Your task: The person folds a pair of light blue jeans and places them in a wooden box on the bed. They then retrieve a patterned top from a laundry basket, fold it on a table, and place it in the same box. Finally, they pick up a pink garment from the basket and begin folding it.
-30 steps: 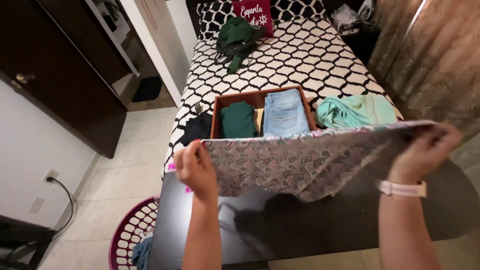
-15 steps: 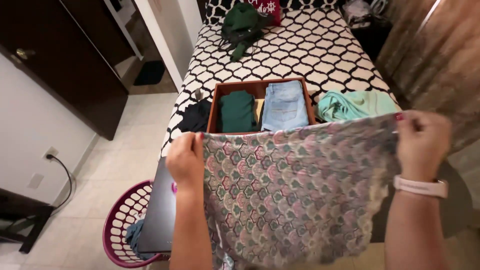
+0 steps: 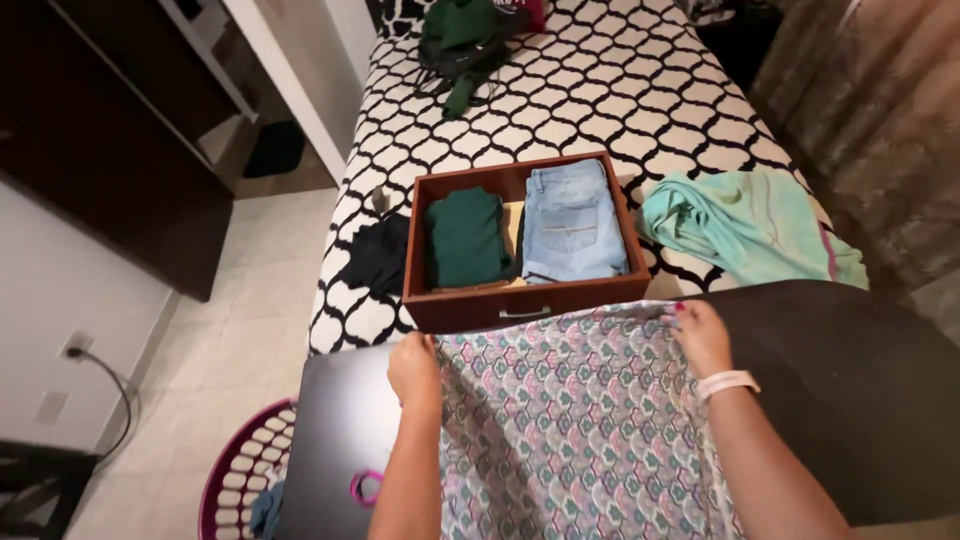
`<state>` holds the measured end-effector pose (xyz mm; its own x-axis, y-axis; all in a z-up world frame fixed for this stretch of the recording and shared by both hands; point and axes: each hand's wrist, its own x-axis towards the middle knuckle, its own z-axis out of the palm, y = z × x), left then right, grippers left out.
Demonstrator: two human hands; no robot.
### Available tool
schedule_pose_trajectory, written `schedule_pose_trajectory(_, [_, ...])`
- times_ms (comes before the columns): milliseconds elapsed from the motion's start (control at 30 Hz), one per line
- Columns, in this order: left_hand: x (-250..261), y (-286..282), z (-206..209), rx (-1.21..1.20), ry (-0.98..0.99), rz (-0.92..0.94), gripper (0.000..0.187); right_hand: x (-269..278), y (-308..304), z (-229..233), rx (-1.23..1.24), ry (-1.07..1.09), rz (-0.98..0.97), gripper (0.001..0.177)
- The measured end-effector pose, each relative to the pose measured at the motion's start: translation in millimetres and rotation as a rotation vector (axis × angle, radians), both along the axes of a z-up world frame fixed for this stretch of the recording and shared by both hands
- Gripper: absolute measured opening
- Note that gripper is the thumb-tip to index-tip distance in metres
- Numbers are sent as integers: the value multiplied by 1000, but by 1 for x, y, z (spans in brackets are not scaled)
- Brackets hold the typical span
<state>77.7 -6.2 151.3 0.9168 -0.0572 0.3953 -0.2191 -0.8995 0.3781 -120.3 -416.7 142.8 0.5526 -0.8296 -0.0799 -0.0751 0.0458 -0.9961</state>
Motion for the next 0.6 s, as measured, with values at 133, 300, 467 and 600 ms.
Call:
schedule_pose_trajectory(133, [34,-10,-33,157,-213,84,16,33,-26,-63,-116,162,-10,25])
schedule_pose_trajectory(300, [60,-19,-49,220,-344,113,18,68,-32,-75,-282,384,95,33])
schedule_pose_trajectory(467, [15,-48,-54,466,-464,23,19,74,-6,-88,-553,550,219,59])
schedule_pose_trajectory(600, [-68,-76,42,487,560,-411,51,51,52,-80,-916,466,292,45])
